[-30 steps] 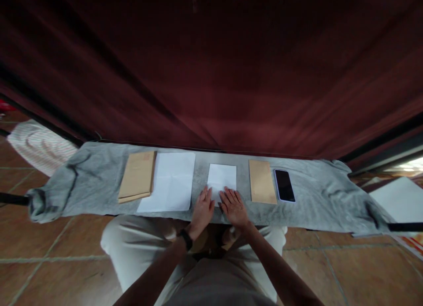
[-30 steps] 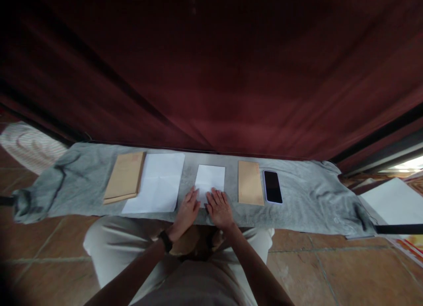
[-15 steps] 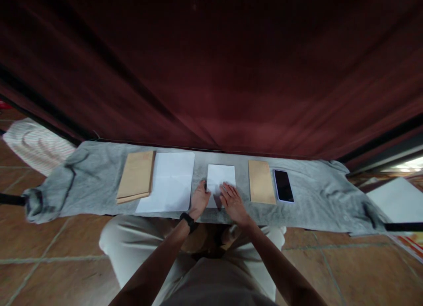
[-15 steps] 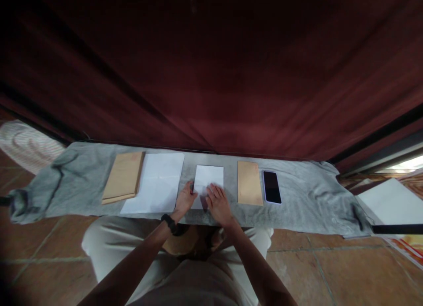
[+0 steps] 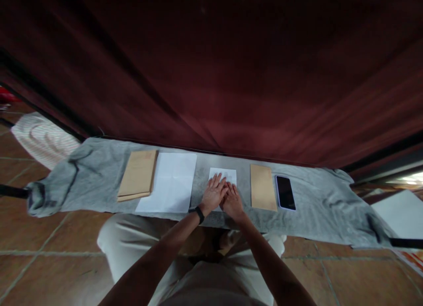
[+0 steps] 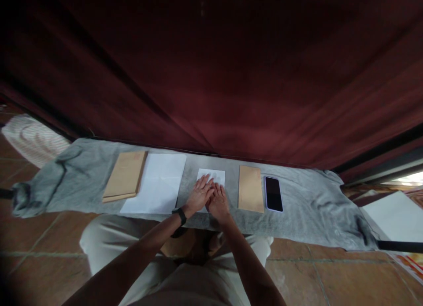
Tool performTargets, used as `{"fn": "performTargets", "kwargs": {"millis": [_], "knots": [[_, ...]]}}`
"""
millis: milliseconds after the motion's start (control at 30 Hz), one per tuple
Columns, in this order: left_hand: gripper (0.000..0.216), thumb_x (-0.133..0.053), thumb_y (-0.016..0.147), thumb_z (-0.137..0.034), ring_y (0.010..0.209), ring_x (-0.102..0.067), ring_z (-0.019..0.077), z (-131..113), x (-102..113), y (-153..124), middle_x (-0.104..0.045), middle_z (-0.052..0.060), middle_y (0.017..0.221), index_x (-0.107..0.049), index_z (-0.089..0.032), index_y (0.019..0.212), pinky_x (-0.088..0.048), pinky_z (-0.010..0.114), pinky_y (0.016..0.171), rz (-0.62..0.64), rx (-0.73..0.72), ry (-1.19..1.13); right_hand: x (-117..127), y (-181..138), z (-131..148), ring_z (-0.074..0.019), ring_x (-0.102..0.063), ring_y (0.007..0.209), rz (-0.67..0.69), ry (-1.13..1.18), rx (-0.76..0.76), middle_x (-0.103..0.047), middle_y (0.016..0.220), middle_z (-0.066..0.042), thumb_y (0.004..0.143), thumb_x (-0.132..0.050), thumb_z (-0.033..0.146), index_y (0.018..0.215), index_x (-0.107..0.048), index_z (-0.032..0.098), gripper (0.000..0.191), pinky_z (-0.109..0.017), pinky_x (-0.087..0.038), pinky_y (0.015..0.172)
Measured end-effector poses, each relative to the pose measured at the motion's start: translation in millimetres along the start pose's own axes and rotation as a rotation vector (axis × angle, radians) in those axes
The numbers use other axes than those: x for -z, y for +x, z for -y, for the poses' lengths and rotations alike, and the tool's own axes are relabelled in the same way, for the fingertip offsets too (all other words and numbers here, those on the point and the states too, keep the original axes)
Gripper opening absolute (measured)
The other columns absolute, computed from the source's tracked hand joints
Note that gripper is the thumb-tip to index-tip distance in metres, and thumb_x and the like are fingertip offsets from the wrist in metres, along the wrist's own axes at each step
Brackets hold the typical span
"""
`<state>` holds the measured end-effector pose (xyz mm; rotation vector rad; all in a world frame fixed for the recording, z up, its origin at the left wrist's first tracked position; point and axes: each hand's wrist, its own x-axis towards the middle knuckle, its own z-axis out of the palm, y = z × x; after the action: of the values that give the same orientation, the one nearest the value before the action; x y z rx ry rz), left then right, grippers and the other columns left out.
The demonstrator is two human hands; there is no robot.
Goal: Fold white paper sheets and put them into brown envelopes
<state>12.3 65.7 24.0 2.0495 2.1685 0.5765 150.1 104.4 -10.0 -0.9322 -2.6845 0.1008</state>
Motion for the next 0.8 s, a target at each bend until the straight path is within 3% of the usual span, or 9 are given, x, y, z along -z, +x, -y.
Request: {"fn": "performTargets", "kwargs": {"millis": [200,333,500,800], "knots": [[0.051,-0.033,0.105,-0.043,0.154,-0.028,0.0241,19,-3,25,-0.042,0.007,0.161,-0.048,-0.024,0.151,-0.022,0.049,0.126,0.064,0.001,0.05,-6,3,2,-0.0275,-0.042,0.145,-0.076,0.016,-0.048,-0.053,0.152,-0.012,0.103,-0.045,0.033,0.146,-0.053,0.021,0.045,-0.055,-0.024,0.122],[0.054,-0.031,0.105,-0.04,0.155,-0.026,0.0235,29,-6,23,-0.037,0.011,0.163,-0.043,-0.018,0.153,-0.022,0.048,0.127,0.025,-0.002,0.077,-7,1,1,-0.0261,-0.042,0.145,-0.09,0.016,-0.065,-0.051,0.155,-0.01,0.104,-0.046,0.034,0.145,-0.054,0.023,0.043,-0.053,-0.025,0.121],[0.056,-0.032,0.104,-0.038,0.154,-0.027,0.0238,31,-11,16,-0.037,0.013,0.163,-0.041,-0.014,0.154,-0.022,0.045,0.127,0.01,0.012,0.088,-6,10,-15,-0.0207,-0.046,0.143,-0.054,0.064,-0.077,-0.054,0.152,-0.01,0.105,-0.036,0.024,0.145,-0.054,0.018,0.044,-0.043,-0.032,0.12],[0.057,-0.033,0.103,-0.037,0.154,-0.028,0.025,29,-8,15,-0.038,0.015,0.162,-0.04,-0.012,0.154,-0.022,0.047,0.127,0.001,0.019,0.086,-12,46,-47,-0.0286,-0.045,0.143,-0.154,-0.035,-0.15,-0.05,0.154,-0.016,0.106,-0.036,0.032,0.15,-0.048,0.014,0.049,-0.05,-0.033,0.117]]}}
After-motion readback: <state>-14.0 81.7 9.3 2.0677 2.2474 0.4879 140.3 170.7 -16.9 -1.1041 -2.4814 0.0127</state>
